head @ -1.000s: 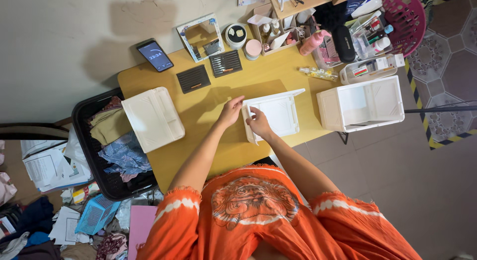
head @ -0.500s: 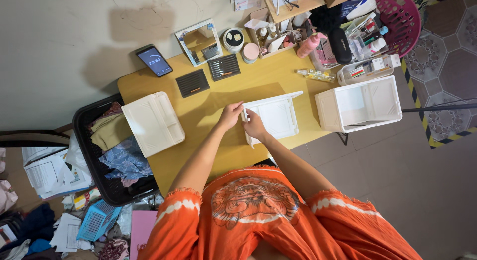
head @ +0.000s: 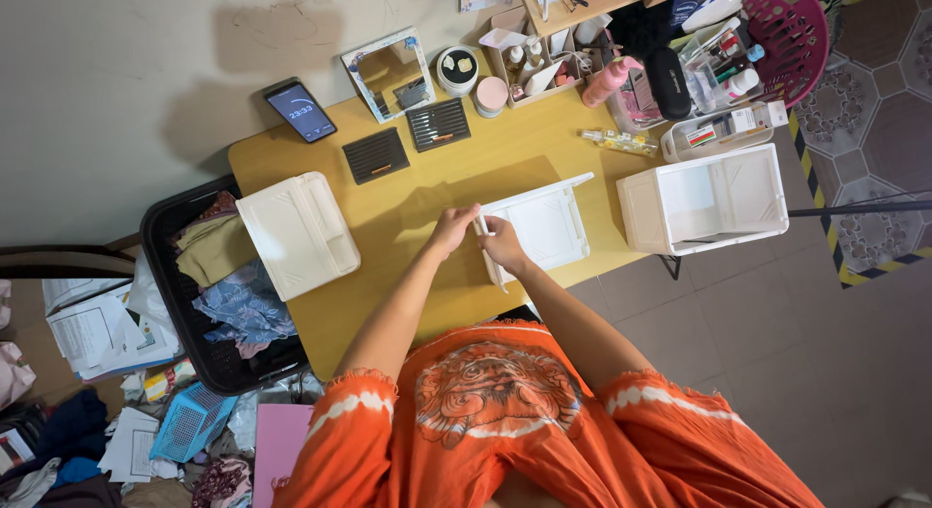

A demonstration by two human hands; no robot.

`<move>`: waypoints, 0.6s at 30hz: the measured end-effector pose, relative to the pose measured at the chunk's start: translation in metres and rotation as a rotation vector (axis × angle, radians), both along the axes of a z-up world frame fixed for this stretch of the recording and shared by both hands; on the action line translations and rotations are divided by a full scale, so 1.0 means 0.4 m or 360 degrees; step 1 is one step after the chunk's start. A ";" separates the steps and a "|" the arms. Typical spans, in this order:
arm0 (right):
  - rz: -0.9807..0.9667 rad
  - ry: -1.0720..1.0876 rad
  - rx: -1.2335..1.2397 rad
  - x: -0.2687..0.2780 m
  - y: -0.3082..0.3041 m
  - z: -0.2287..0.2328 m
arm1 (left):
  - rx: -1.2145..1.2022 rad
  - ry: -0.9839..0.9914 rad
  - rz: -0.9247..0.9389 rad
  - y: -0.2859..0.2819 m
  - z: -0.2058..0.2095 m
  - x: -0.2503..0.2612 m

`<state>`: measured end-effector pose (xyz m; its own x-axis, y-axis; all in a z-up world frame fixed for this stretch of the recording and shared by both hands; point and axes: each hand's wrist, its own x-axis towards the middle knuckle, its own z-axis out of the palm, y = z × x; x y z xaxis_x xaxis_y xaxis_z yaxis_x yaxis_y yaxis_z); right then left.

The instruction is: The person assembles two white plastic storage containers by folding and interlocking their side panels. They then place a metal grid insert into one container and set it aside, before repeating the assembly process with a second container.

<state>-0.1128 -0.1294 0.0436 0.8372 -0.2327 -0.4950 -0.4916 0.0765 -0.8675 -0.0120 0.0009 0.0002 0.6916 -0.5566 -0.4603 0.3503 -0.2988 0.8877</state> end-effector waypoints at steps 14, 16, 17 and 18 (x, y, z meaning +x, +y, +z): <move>-0.0105 -0.0056 0.0450 0.000 -0.002 -0.060 | 0.0188 -0.0272 -0.0123 -0.008 0.000 -0.012; -0.0090 -0.0017 0.0409 -0.003 0.000 -0.062 | 0.0143 -0.0256 -0.0095 -0.011 -0.001 -0.018; -0.0085 0.0001 0.0386 -0.004 0.000 -0.058 | 0.0133 -0.0260 -0.0092 -0.013 -0.003 -0.022; -0.0066 -0.0021 0.0388 -0.004 -0.001 -0.053 | 0.0123 -0.0270 -0.0087 -0.012 -0.004 -0.019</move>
<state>-0.1144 -0.1297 0.0223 0.8363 -0.1423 -0.5295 -0.4722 0.3042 -0.8274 -0.0195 -0.0039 -0.0014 0.7325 -0.5633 -0.3822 0.1787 -0.3827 0.9064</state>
